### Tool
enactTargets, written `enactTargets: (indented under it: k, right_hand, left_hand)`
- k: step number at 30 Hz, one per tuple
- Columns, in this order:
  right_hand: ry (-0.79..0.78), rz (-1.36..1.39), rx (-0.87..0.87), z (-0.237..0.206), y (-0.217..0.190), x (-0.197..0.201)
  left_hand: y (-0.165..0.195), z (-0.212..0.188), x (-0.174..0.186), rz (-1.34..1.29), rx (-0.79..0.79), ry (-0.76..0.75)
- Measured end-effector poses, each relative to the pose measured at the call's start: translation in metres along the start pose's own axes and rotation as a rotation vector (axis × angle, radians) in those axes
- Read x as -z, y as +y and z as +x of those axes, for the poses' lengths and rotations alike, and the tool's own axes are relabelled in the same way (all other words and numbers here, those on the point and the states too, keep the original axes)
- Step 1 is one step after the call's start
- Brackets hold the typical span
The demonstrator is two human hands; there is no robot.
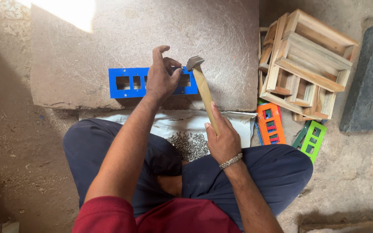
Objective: The person sits on the floor and uses a hammer to drive nails into blue and orange plastic jigs to assemble small wooden frames. The person repeatedly picks up nails, positions them in the jig, hammers them, and then removes the completed frame.
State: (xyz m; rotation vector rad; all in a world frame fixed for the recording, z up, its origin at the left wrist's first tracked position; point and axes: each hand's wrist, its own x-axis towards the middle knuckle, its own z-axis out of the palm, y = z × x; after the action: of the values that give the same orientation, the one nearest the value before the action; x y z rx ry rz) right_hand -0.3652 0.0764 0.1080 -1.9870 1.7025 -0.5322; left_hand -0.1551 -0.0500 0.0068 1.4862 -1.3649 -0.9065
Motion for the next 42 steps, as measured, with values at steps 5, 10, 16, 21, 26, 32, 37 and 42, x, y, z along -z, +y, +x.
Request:
enactTargets:
  k: [5, 10, 16, 21, 26, 32, 37, 42]
  right_hand:
    - [0.275, -0.036, 0.366, 0.012, -0.033, 0.053]
    - [0.690, 0.255, 0.383, 0.004, -0.049, 0.073]
    - [0.315, -0.182, 0.431, 0.011, -0.031, -0.015]
    - [0.193, -0.023, 0.161, 0.010, -0.014, -0.006]
    - [0.610, 0.168, 0.350, 0.000, -0.017, -0.007]
    - [0.022, -0.019, -0.145, 0.003, 0.000, -0.038]
    - [0.322, 0.049, 0.105, -0.018, 0.011, -0.011]
    - [0.169, 0.419, -0.232, -0.028, 0.032, -0.011]
  left_hand:
    - [-0.003, -0.002, 0.000, -0.012, -0.063, 0.093]
    - [-0.003, -0.001, 0.003, 0.024, 0.046, 0.055]
    - [-0.004, -0.002, 0.004, -0.007, 0.037, 0.088]
    - [-0.004, -0.002, 0.004, -0.016, 0.062, 0.080]
    - [-0.001, -0.003, 0.006, -0.004, 0.004, 0.101]
    - [0.002, -0.003, 0.006, 0.028, 0.028, 0.098]
    - [0.002, -0.003, 0.002, 0.041, 0.066, 0.054]
    - [0.003, 0.003, 0.003, -0.004, -0.026, 0.096]
